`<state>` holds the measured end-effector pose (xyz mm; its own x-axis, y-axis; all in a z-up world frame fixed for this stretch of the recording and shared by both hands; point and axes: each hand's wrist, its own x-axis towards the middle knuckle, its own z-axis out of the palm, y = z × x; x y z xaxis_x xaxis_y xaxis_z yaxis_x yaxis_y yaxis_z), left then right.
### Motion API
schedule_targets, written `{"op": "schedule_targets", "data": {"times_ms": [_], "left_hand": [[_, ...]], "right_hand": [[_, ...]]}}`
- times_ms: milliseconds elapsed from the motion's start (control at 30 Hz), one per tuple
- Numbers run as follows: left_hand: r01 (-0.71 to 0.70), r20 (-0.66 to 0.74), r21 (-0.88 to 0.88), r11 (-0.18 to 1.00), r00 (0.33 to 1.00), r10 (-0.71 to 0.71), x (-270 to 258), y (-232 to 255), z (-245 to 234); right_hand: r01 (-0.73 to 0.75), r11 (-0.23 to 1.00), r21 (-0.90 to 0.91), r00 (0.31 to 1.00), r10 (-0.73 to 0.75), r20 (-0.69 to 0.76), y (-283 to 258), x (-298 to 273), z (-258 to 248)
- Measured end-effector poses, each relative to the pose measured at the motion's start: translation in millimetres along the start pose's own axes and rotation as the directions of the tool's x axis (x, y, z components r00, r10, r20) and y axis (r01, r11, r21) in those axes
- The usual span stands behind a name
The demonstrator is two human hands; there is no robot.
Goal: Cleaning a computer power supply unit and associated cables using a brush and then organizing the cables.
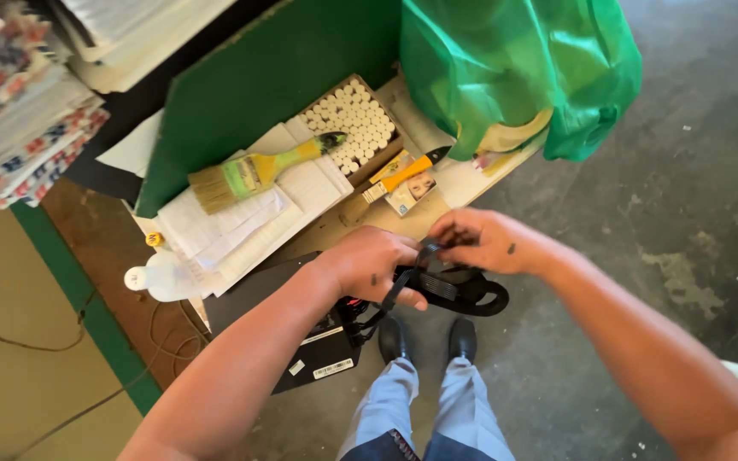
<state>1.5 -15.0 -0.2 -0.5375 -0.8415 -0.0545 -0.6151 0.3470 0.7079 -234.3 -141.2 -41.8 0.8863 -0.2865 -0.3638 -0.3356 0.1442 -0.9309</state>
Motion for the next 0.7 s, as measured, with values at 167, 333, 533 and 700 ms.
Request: {"op": "schedule_targets", "data": {"times_ms": [167,333,533,700], "left_hand": [[-0.032,0.007,-0.054,0.998,0.999,0.032,0.7,-4.3,-0.5],[-0.07,0.01,-0.052,0.996,0.997,0.07,2.5,-0.8,-8.6],[-0.086,0.021,-0.056,0.995,0.996,0.088,1.1,-14.2,1.1],[-0.023,0.005,-0.17,0.985,1.0,0.025,1.6,-6.8,-4.7]], "right_hand": [[0.059,0.813,-0.579,0.995,0.002,0.103,-73.6,-6.4,-18.3],[-0.134,0.879,-0.458,0.925,0.277,0.261,-84.6,16.2,-41.1],[-0.368,0.924,0.101,0.924,0.353,0.145,-6.5,41.3,-41.8],[-0.246,0.932,0.267,0.968,0.222,0.115,87.9,26.1,-20.6]]}}
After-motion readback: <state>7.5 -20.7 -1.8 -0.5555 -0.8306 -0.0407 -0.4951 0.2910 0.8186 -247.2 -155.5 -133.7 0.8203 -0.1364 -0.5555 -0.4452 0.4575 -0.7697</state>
